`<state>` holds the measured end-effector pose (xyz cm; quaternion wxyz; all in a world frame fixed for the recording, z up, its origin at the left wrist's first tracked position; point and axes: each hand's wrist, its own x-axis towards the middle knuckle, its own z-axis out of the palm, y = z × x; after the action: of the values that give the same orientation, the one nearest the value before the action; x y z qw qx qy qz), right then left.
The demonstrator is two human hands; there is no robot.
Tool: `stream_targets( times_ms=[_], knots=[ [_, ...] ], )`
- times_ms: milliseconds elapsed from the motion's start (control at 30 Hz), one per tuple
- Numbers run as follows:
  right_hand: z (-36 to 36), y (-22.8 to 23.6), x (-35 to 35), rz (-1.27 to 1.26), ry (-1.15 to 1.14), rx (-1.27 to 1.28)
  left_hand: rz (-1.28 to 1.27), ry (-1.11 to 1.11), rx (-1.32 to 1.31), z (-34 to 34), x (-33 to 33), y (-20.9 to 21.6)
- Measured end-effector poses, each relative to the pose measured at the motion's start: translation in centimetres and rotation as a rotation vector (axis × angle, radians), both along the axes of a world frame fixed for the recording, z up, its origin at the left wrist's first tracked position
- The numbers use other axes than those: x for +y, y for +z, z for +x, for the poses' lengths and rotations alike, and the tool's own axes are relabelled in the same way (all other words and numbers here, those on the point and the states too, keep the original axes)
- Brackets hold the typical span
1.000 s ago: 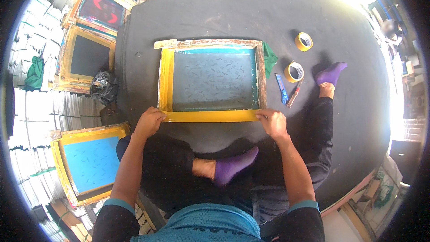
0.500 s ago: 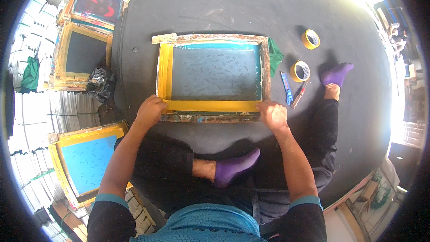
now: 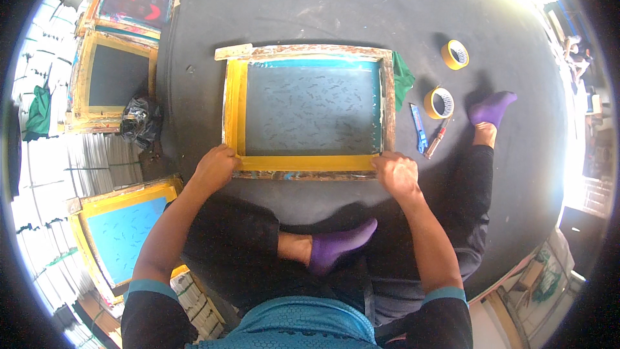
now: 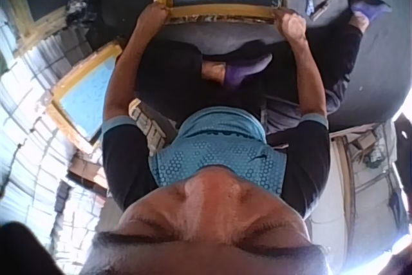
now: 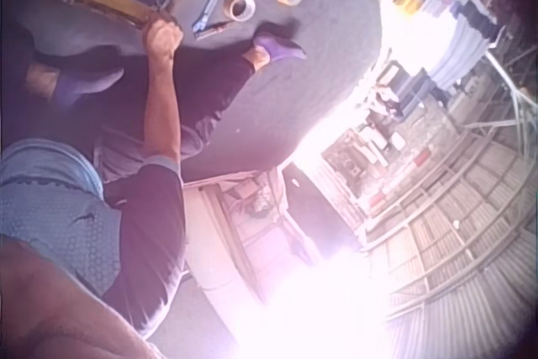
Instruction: The person sits on the floor and applies yellow masking tape to the edges of a rectangular screen-printing frame. They smooth the tape along the frame's perimeter and use a utility knife to trim the excess tape.
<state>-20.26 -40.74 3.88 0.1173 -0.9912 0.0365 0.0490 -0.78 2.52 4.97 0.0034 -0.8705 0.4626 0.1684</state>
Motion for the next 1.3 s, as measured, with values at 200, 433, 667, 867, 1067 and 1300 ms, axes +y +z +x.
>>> stream_targets(
  times_ms=[200, 433, 667, 867, 1067, 1300],
  knots=[
    [0.2, -0.4, 0.3, -0.037, -0.003, 0.071, 0.040, 0.004, -0.003, 0.1, -0.5, -0.5],
    [0.6, 0.3, 0.8, -0.036, -0.023, 0.138, 0.154, 0.010, -0.002, -0.3, -1.2, -0.5],
    [0.8, 0.5, 0.7, -0.051, 0.003, 0.162, 0.129, -0.017, -0.038, -0.4, -1.2, -1.0],
    [1.1, 0.6, 0.7, -0.067, 0.020, 0.189, 0.121, -0.012, -0.071, -0.6, -1.3, -1.0],
    [1.1, 0.7, 0.7, -0.056, 0.016, 0.180, 0.139, -0.025, -0.094, -0.9, -1.5, -1.0],
    [1.4, 0.8, 0.8, -0.057, 0.014, 0.199, 0.153, -0.054, -0.098, -0.9, -1.7, -1.2]
  ],
)
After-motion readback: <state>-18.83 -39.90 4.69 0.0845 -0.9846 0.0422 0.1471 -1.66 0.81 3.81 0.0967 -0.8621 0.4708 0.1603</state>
